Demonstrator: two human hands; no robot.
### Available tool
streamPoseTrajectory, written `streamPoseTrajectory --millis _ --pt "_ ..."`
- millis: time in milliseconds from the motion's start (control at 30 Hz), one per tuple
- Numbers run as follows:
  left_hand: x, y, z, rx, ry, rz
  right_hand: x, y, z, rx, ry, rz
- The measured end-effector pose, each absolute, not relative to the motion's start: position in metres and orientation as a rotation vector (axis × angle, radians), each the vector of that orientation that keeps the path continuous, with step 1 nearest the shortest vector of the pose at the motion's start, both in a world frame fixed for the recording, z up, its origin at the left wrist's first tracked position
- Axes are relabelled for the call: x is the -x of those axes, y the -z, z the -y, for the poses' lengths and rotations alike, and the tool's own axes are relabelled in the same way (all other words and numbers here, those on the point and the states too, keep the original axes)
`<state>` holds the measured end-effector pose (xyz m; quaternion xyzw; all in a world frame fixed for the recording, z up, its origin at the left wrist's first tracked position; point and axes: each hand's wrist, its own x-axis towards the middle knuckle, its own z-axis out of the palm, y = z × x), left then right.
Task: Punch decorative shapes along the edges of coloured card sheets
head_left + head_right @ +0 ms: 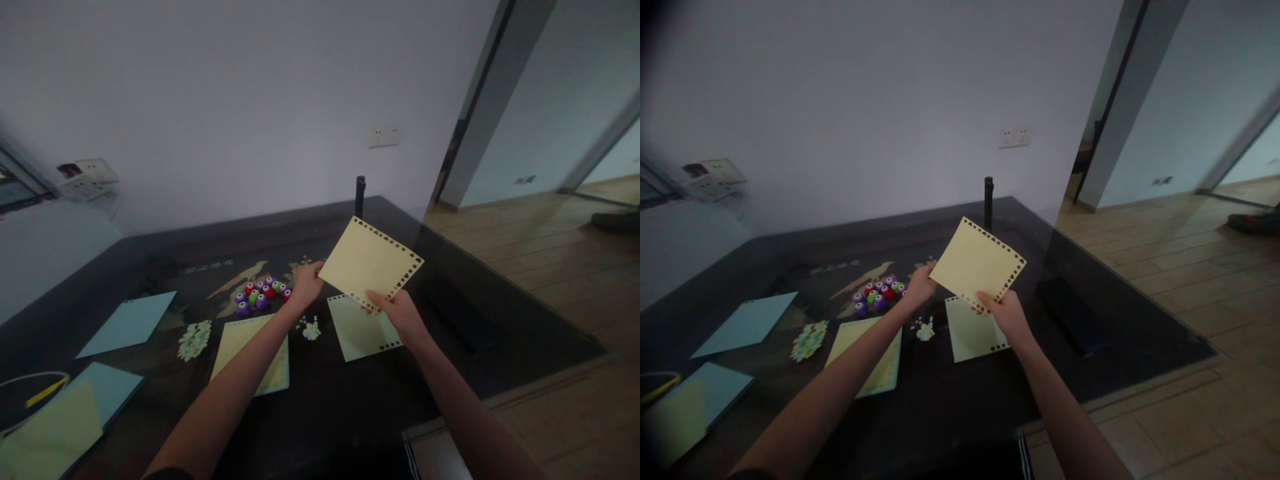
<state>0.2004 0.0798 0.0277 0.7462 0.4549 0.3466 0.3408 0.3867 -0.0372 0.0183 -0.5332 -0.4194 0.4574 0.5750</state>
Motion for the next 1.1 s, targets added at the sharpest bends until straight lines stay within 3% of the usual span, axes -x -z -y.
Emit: streamPoseTrajectory --millis 133,333,800,1100 --pt "-0.172 -0.042 -0.058 -1.611 -0.974 -1.014 -0.383 -0.018 0.038 1.294 -1.160 1.072" --pt "-0.151 -0.040 -0.031 -1.745 -0.934 -1.049 -0.379 -0.016 0.038 1.306 -1.239 1.201" --pt "-0.123 -0.042 0.010 -1.751 -0.957 -1.138 -0.382 -0.015 0.036 1.265 -0.960 1.112" --pt "-0.148 -0.044 0.021 -1.623 -1.062 -1.034 -0.393 -0.030 0.048 1.319 -0.698 1.082"
